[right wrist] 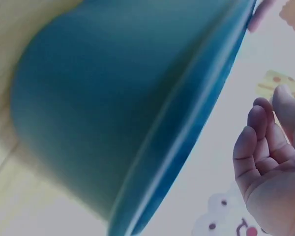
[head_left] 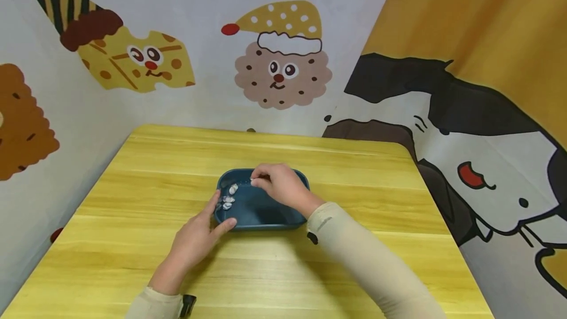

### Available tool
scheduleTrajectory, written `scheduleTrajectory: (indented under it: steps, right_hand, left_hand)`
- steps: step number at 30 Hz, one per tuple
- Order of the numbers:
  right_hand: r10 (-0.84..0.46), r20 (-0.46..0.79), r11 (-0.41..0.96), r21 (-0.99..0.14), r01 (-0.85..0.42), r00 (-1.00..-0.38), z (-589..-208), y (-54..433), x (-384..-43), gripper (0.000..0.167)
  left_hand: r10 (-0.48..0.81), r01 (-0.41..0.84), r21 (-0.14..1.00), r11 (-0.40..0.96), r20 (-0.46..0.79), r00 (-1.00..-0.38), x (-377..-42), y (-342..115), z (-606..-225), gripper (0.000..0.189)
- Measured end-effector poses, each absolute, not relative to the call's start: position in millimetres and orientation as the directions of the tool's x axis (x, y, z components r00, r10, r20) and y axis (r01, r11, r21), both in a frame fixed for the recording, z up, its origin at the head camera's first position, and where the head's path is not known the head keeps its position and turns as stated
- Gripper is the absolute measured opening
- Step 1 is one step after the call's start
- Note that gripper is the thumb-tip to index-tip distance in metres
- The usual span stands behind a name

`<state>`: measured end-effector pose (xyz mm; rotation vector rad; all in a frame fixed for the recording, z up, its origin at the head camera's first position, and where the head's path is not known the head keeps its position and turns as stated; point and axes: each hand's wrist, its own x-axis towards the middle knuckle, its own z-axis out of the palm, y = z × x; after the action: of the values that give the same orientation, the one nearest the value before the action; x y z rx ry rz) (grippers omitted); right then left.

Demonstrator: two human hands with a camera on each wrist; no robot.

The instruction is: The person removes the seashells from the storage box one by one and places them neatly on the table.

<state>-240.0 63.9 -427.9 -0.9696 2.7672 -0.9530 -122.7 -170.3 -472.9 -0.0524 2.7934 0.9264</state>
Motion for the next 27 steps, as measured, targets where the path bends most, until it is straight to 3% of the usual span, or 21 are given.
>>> scheduleTrajectory:
  steps: [5, 14, 27]
  right_hand:
    - [-0.480, 0.215, 0.638, -0.580, -0.507, -0.851, -425.9, 89.0, -245.0, 0.016]
    - [-0.202, 0.238, 0.652, -0.692, -0.311, -0.950, -446.2, 125.0, -262.0, 0.013]
    - [-0.113, 0.088, 0.675, -0.724, -0.142, -0.990, -475.8, 147.0, -277.6, 0.013]
  left_hand:
    - [0.036, -0.089, 0.591, 0.802, -0.195, -0.980, -122.1, -170.3, -473.5, 0.093]
    - [0.030, -0.088, 0.588, 0.804, -0.188, -0.982, -120.6, -171.8, -475.4, 0.095]
    - [0.018, -0.097, 0.588, 0.803, -0.186, -0.982, -119.7, -171.9, -474.4, 0.094]
